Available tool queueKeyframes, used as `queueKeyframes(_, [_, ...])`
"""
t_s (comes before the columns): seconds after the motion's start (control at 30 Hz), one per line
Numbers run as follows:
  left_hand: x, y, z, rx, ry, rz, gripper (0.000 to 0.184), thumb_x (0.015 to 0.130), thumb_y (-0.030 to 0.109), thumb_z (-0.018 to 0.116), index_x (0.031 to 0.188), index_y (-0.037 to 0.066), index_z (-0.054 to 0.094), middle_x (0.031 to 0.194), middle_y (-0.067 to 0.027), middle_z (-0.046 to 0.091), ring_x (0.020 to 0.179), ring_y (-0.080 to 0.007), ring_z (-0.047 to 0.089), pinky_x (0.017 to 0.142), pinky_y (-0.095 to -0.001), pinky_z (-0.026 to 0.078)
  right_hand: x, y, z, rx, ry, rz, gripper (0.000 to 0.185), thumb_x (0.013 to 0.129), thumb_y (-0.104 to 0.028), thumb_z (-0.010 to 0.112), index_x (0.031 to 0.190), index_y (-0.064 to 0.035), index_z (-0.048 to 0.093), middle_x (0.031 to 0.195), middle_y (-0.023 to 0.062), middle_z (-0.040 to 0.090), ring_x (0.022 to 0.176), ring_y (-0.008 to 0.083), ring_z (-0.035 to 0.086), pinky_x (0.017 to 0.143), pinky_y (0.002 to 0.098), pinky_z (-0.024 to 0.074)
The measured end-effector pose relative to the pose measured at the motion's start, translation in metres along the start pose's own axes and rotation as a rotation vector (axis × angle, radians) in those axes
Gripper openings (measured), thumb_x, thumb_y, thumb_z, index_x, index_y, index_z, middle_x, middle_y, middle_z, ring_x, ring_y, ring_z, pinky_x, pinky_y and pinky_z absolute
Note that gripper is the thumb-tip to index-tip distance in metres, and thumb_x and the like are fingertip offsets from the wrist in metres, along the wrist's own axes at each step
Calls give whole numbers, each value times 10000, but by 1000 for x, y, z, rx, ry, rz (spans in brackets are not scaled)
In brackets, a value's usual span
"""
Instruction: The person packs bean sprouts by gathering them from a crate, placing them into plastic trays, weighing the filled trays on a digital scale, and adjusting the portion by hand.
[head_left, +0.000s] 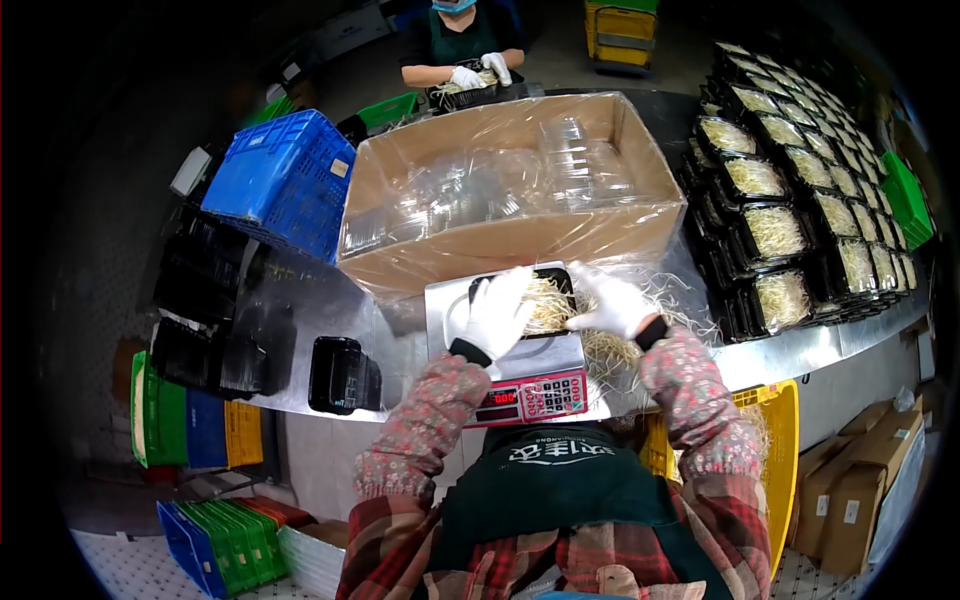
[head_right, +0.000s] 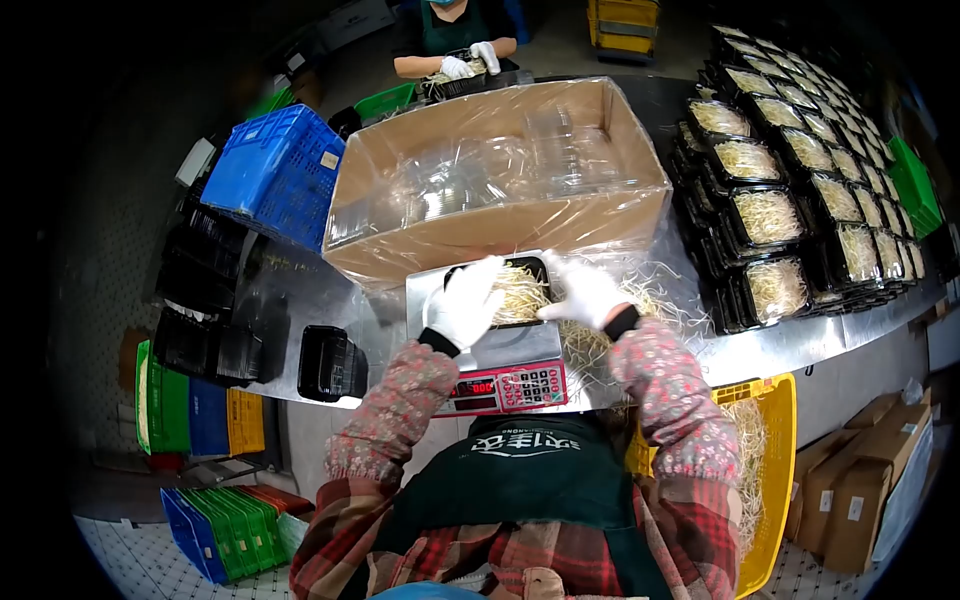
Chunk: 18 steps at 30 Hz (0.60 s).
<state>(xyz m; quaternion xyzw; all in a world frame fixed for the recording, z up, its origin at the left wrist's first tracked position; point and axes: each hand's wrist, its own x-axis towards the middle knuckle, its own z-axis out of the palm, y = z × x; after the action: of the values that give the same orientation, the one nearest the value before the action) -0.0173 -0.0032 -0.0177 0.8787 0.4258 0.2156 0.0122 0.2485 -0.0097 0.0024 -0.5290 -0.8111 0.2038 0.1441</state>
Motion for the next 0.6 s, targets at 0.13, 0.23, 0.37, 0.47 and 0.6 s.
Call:
queueKeyframes(0.13, [4, -2, 23, 64, -119, -21, 469, 946, 286, 545, 1357, 62, 509, 1325, -119, 540, 1190, -293, 512, 998, -408, 427, 26, -11, 41, -187, 25, -93, 181, 794, -209, 649, 872, -50, 685, 866, 189, 687, 847, 366, 678, 732, 452, 540])
queueKeyframes(0.23, [7, -3, 21, -4, -148, -59, 462, 939, 284, 556, 1349, 74, 517, 1312, -117, 542, 1170, -302, 517, 1005, -421, 422, 23, -11, 34, -209, 81, -129, 154, 831, -209, 608, 804, -85, 694, 789, 163, 683, 744, 350, 682, 659, 450, 541])
queueKeyframes(0.37, [3, -2, 24, 54, -128, -32, 498, 942, 297, 552, 1383, 75, 492, 1324, -117, 534, 1186, -301, 508, 1003, -413, 424, 4, 11, -12, -70, 167, -49, 236, 862, -313, 654, 821, -89, 717, 732, 141, 674, 715, 353, 660, 690, 438, 530])
queueKeyframes(0.47, [2, -3, 17, 26, -97, -21, 491, 941, 279, 580, 1378, 67, 512, 1311, -132, 560, 1197, -304, 525, 1018, -413, 429, -18, 42, -38, -17, 224, 32, 231, 848, -308, 677, 849, -82, 727, 737, 145, 681, 720, 351, 667, 689, 438, 526])
queueKeyframes(0.6, [3, -3, -23, -372, 79, -131, 448, 943, 299, 595, 1299, 28, 570, 1300, -164, 583, 1236, -333, 514, 1061, -446, 384, -40, 68, -21, -358, 10, 218, 252, 809, -286, 725, 959, -84, 722, 894, 169, 692, 841, 354, 661, 755, 443, 523])
